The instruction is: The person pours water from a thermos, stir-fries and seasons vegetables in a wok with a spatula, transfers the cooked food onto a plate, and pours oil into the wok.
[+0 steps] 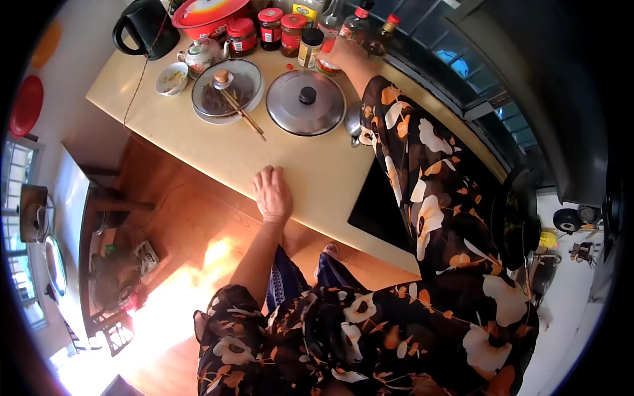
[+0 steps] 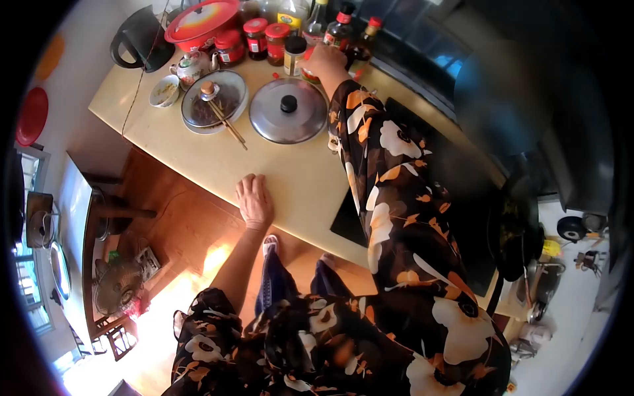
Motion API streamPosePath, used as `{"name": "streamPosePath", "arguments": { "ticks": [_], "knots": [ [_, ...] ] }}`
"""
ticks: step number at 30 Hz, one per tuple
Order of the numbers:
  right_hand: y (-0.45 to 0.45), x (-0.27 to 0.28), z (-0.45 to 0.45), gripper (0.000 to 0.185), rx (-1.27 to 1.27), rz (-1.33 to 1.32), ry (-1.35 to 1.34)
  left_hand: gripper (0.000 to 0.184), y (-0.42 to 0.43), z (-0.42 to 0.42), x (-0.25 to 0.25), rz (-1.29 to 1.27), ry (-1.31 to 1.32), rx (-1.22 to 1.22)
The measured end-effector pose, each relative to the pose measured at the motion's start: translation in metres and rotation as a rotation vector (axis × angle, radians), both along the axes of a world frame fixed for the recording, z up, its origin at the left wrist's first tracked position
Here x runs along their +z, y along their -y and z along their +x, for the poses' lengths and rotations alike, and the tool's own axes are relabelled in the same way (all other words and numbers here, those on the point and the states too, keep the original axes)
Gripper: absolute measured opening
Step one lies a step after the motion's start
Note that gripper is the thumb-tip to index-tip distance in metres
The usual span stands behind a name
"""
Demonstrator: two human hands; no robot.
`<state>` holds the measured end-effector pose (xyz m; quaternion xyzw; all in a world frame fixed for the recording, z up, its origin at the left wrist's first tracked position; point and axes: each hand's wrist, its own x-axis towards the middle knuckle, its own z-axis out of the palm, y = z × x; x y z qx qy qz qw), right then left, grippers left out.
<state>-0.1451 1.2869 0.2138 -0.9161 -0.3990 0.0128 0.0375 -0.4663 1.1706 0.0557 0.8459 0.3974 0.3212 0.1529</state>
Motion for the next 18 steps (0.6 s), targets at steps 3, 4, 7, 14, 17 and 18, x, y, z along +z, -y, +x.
{"name": "streamPosePath", "arguments": {
  "ticks": [3,4,7,14,17,18],
  "knots": [
    [-0.011,-0.009,0.005,0.08,-0.073,-0.022,0.004,0.032,0.002,-0.002,0.006,-0.048,-0.037,-0.037],
    [-0.015,-0.008,0.005,0.079,-0.095,-0.058,0.017,0.032,0.001,-0.003,0.006,-0.058,-0.038,-0.049],
    [-0.019,-0.007,0.012,0.076,-0.109,-0.117,0.053,0.036,-0.001,-0.003,0.003,-0.076,-0.069,-0.065],
    [0.053,0.107,-0.048,0.07,0.091,0.259,0.252,0.037,-0.006,-0.006,0.014,-0.18,0.047,-0.151],
    [0.112,0.119,-0.098,0.075,0.116,0.379,-0.199,0.079,-0.015,-0.01,0.039,-0.856,0.605,-0.435],
    [0.132,0.106,-0.117,0.062,0.157,0.41,-0.352,0.102,-0.016,-0.012,0.076,-1.19,0.921,-0.538]
  ]
}}
